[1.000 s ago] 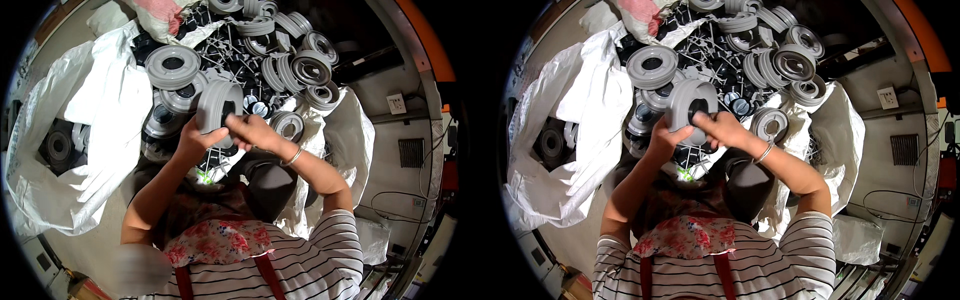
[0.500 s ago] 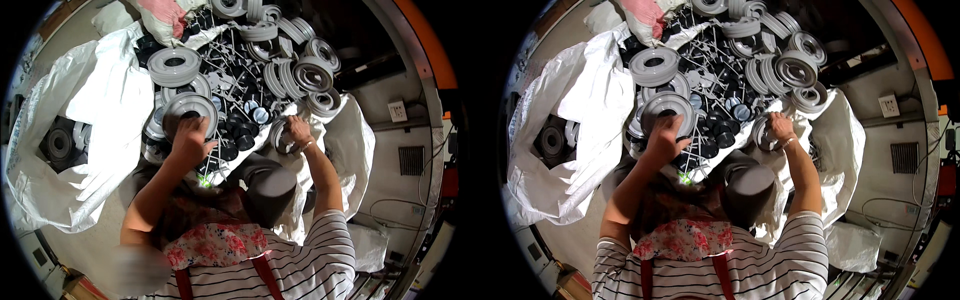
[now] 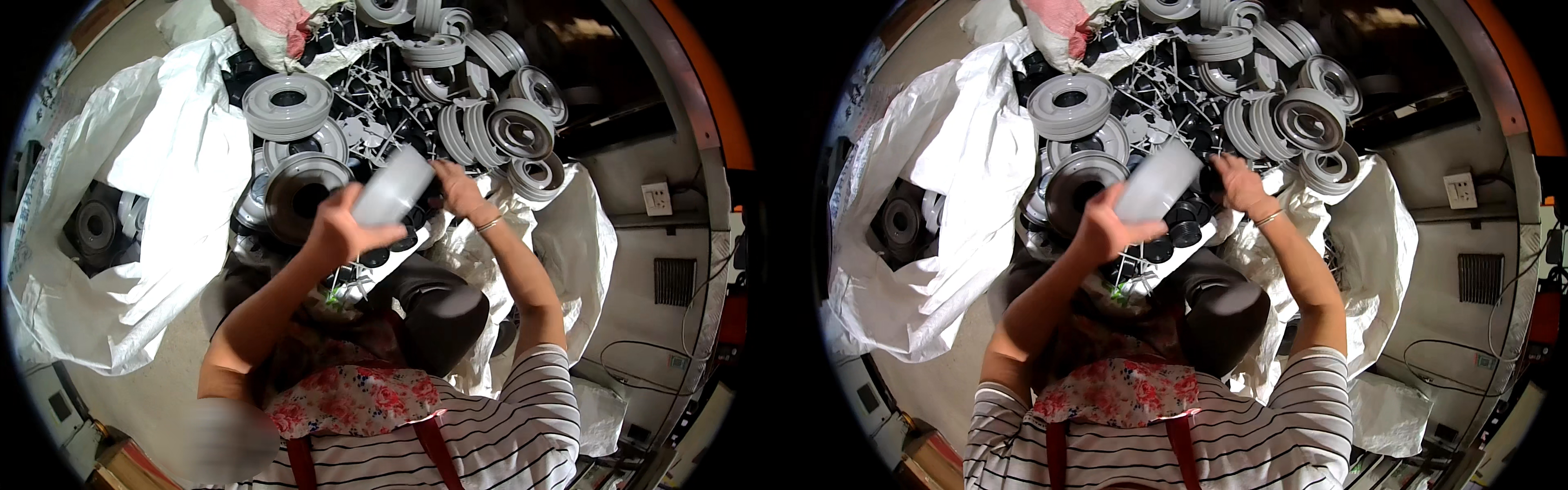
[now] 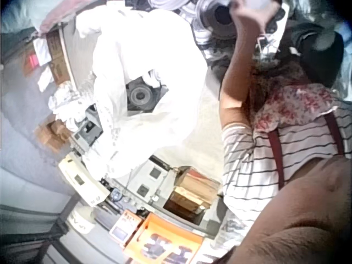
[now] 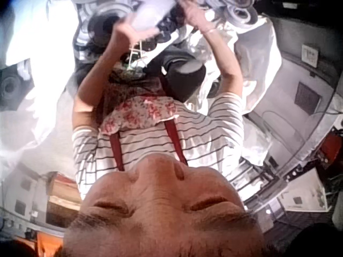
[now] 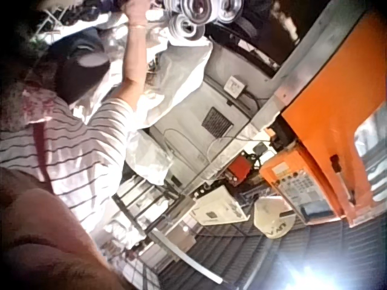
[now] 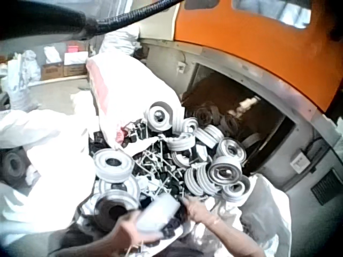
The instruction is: The person sits on the floor and assembles grey circular plastic parts by inserting black circular inserts into their centers. They pick up parts from a pile, fit the inserts, and place the assembled units into a large white sack.
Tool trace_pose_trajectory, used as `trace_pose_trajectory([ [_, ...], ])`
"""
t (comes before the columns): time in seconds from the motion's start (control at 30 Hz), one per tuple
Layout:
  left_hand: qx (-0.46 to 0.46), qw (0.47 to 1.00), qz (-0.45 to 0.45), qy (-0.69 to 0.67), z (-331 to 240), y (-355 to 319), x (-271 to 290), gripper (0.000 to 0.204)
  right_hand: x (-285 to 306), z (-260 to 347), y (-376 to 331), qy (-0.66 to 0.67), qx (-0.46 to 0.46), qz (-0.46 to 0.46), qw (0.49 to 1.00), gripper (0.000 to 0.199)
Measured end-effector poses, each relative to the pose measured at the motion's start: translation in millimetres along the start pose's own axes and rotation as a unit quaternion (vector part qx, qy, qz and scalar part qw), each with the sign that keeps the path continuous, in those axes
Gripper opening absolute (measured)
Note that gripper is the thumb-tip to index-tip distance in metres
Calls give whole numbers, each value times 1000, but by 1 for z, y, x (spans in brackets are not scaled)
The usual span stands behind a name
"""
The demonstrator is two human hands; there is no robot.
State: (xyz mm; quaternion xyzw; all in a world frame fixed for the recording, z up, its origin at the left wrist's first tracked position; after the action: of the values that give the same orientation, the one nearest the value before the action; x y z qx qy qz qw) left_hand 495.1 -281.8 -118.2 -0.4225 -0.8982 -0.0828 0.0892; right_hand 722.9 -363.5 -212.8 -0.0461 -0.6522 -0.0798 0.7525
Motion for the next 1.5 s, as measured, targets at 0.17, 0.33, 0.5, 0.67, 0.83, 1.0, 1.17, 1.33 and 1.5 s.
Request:
trace_pose_trajectory([
  [0.17,172,949,-117,-237,36,8,25,48,-49,12,14,-95,21,89,991,47],
  [0.33,144,954,-112,-238,41,11,21,54,-34,23,27,-35,78,1,996,70],
  [0.5,135,954,-108,-246,33,9,21,35,-62,32,43,-58,8,111,992,70],
  [0.67,170,929,-108,-310,50,6,22,29,41,46,44,348,-204,-17,915,74],
  [0.83,156,873,-30,-460,25,3,-3,35,107,133,26,252,-23,-33,967,69],
  [1.0,196,851,48,-484,12,-7,-5,34,125,155,1,162,163,-45,972,69],
  [1.17,215,823,111,-514,8,-12,-13,33,135,174,-15,87,250,3,964,71],
  [1.33,234,843,153,-459,24,-18,-29,43,132,176,-34,58,310,42,948,72],
  [1.5,236,816,166,-500,10,-13,-38,41,132,160,-39,119,221,5,968,73],
])
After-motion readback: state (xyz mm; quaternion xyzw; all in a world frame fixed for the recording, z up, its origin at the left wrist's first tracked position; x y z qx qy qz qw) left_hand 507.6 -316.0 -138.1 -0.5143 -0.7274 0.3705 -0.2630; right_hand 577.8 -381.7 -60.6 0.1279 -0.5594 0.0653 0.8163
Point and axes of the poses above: each hand's wrist, its own y-axis towards the middle knuckle, its own x-axis out of the back of the hand, z = x × y, the point moved 8 cm from there along y, towards the middle knuckle, and after that the axes turned 6 degrees about -z, right-handed, at the moved point
